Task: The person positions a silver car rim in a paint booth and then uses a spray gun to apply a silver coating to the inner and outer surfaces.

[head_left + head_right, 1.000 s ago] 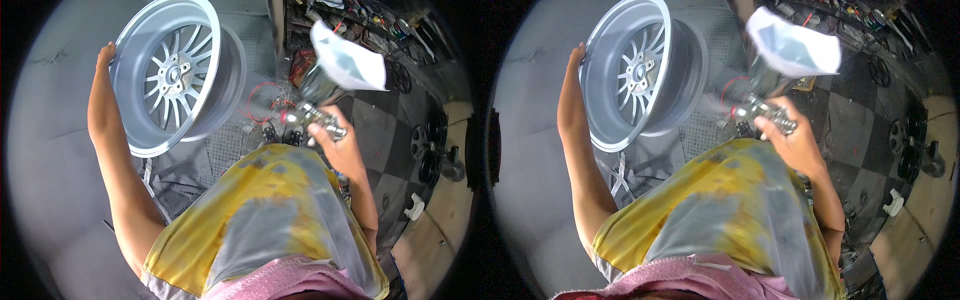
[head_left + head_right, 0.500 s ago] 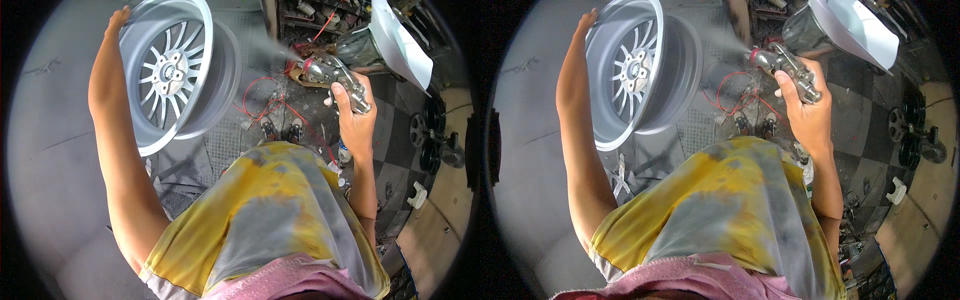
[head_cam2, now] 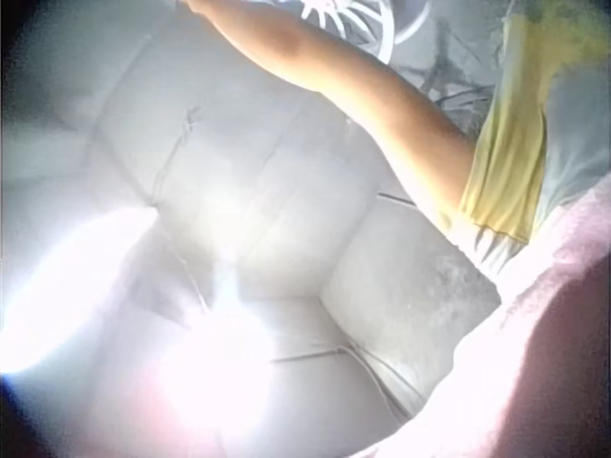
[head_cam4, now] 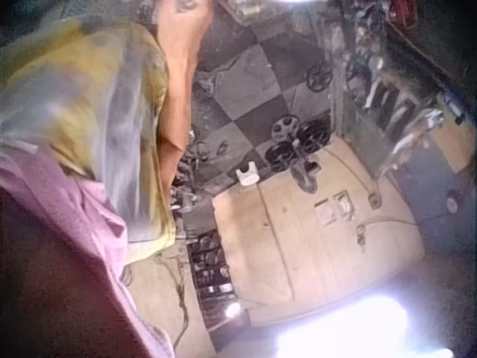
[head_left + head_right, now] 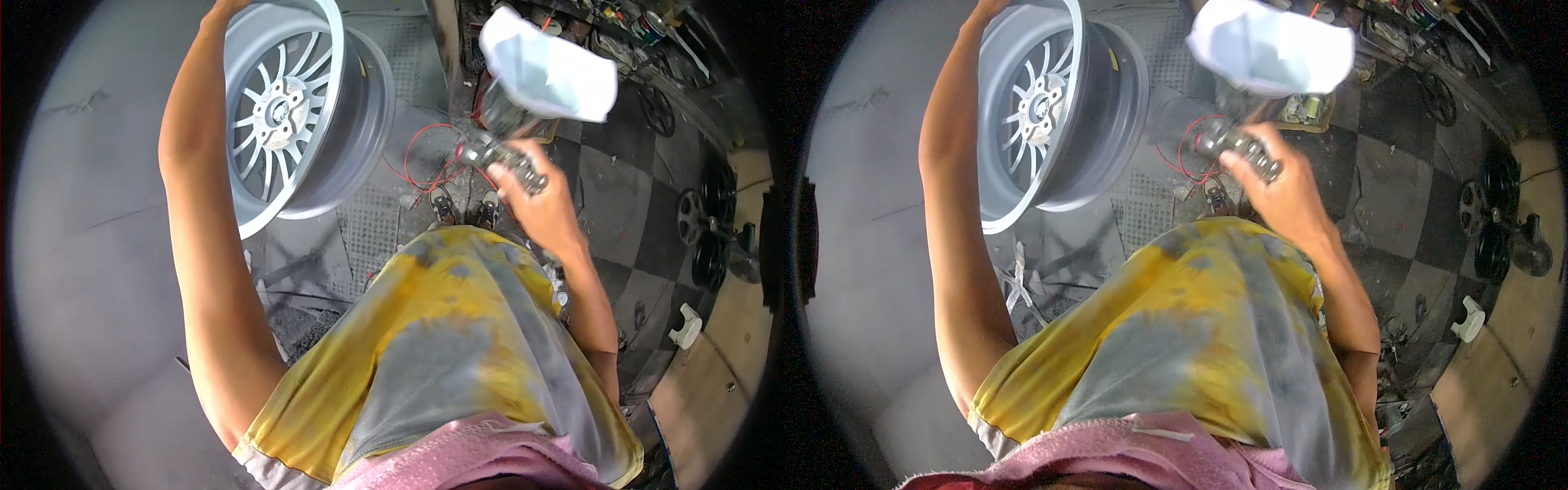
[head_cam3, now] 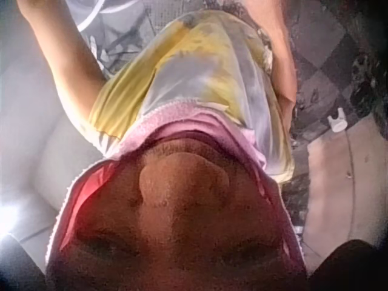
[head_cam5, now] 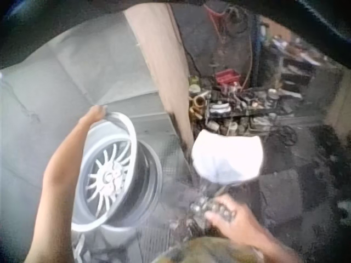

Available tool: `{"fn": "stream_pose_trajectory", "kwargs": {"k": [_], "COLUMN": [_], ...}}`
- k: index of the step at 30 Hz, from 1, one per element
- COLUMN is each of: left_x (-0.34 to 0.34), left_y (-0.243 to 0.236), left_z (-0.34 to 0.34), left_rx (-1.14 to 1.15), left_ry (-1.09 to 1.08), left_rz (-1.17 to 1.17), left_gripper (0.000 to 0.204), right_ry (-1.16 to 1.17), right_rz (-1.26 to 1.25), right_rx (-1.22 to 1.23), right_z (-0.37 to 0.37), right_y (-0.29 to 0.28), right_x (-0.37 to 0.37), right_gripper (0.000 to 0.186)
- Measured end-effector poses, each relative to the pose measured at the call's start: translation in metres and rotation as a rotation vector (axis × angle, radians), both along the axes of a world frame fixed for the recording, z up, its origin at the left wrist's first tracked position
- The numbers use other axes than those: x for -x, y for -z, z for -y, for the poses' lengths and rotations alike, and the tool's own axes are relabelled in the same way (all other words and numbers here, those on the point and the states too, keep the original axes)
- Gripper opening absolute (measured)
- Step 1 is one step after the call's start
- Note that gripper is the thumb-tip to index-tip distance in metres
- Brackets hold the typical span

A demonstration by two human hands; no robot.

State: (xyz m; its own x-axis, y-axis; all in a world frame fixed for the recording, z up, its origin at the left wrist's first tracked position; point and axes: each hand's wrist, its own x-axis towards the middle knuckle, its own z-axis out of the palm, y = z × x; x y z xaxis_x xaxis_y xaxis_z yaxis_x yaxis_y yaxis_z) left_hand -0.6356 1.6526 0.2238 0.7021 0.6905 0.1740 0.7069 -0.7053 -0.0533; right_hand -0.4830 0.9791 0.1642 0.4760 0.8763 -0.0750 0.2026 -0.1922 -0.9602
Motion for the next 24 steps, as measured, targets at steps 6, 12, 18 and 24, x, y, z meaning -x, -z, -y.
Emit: {"fn": "stream_pose_trajectory", "kwargs": {"k": [6,12,18,24], "left_x": [-0.017,-0.027,-0.060,-0.065], "left_y": [-0.006,-0.018,-0.021,-0.030], "left_z": [0.038,0.081,0.144,0.205], "left_rx": [0.001,0.007,0.007,0.116], "left_ry": [0.132,0.288,0.538,0.537], "left_rz": [0.011,-0.037,-0.050,-0.075], "left_gripper": [0.047,0.039,0.034,0.033], "right_ry": [0.234,-0.017,-0.204,-0.034], "right_rz": [0.031,-0.200,-0.199,-0.070], "right_rx": [-0.252,-0.088,-0.073,-0.178], "right_z": [-0.008,0.011,0.017,-0.015], "right_y": [-0.019,-0.025,-0.027,-0.029], "right_x": [-0.034,-0.014,-0.008,-0.054], "right_gripper": [0.028,0.029,0.030,0.030]}}
